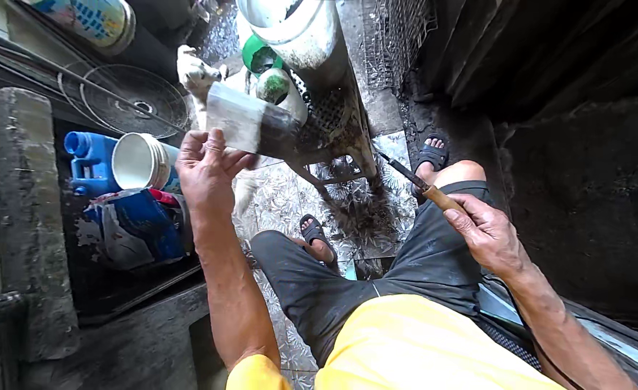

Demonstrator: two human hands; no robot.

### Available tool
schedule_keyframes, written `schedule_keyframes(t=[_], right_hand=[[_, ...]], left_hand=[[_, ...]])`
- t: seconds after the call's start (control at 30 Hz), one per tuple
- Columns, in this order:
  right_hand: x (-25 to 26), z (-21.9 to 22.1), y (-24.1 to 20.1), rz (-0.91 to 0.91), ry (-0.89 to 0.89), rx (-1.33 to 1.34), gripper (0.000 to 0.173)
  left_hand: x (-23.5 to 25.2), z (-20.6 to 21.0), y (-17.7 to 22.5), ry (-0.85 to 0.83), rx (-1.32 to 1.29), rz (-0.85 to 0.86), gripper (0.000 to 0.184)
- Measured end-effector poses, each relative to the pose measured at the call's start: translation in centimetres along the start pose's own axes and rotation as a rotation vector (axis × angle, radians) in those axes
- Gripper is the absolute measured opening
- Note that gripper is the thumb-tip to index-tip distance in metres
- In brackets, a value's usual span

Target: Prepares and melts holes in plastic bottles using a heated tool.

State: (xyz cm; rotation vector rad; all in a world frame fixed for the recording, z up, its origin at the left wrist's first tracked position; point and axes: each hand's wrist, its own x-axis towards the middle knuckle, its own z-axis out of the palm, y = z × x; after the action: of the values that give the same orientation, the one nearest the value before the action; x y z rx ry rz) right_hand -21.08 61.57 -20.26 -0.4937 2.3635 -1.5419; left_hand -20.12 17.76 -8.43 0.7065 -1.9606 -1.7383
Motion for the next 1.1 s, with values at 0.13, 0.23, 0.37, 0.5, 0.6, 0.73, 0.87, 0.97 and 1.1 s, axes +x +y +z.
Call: schedule_keyframes(t=[0.13, 0.23, 0.37, 0.5, 0.6, 0.73, 0.87, 0.97, 1.1], right_hand=[[-0.1, 0.0, 0.0, -0.017, 0.003, -0.018, 0.041], [-0.1, 0.0, -0.1, -0.04, 0.008, -0.034, 0.042], [-0.1, -0.1, 0.1, -0.045, 0.003, -0.021, 0.042], [-0.1, 0.1, 0.3, -0.057, 0.004, -0.018, 0.044], [-0.2, 0.3, 0.4, -0.065, 0.001, -0.023, 0.045], [-0.2, 0.2, 0.4, -0.079, 0.005, -0.01, 0.046], [-0.2, 0.1, 0.5, -0.067, 0.007, 0.009, 0.046], [-0.1, -0.2, 0.3, -0.045, 0.008, 0.014, 0.047], [0.3, -1.5, -0.5, -0.056, 0.02, 0.008, 0.045]], left_hand=[[0.9, -2.5, 4.2, 0.052, 0.029, 0.05, 0.006], [1.4, -4.2, 6.5, 0.09, 0.046, 0.099, 0.008], [1.6, -5.8, 8.8, 0.129, 0.066, 0.147, 0.007], [1.4, -6.6, 10.5, 0.129, 0.03, 0.174, 0.009], [1.2, -7.0, 11.3, 0.138, 0.001, 0.204, 0.01], [0.8, -7.3, 12.1, 0.142, -0.064, 0.241, 0.011], [0.6, -7.4, 12.2, 0.107, -0.132, 0.255, 0.014], [0.8, -7.6, 11.7, 0.071, -0.178, 0.249, 0.016], [0.8, -7.2, 10.8, 0.008, -0.22, 0.239, 0.018]])
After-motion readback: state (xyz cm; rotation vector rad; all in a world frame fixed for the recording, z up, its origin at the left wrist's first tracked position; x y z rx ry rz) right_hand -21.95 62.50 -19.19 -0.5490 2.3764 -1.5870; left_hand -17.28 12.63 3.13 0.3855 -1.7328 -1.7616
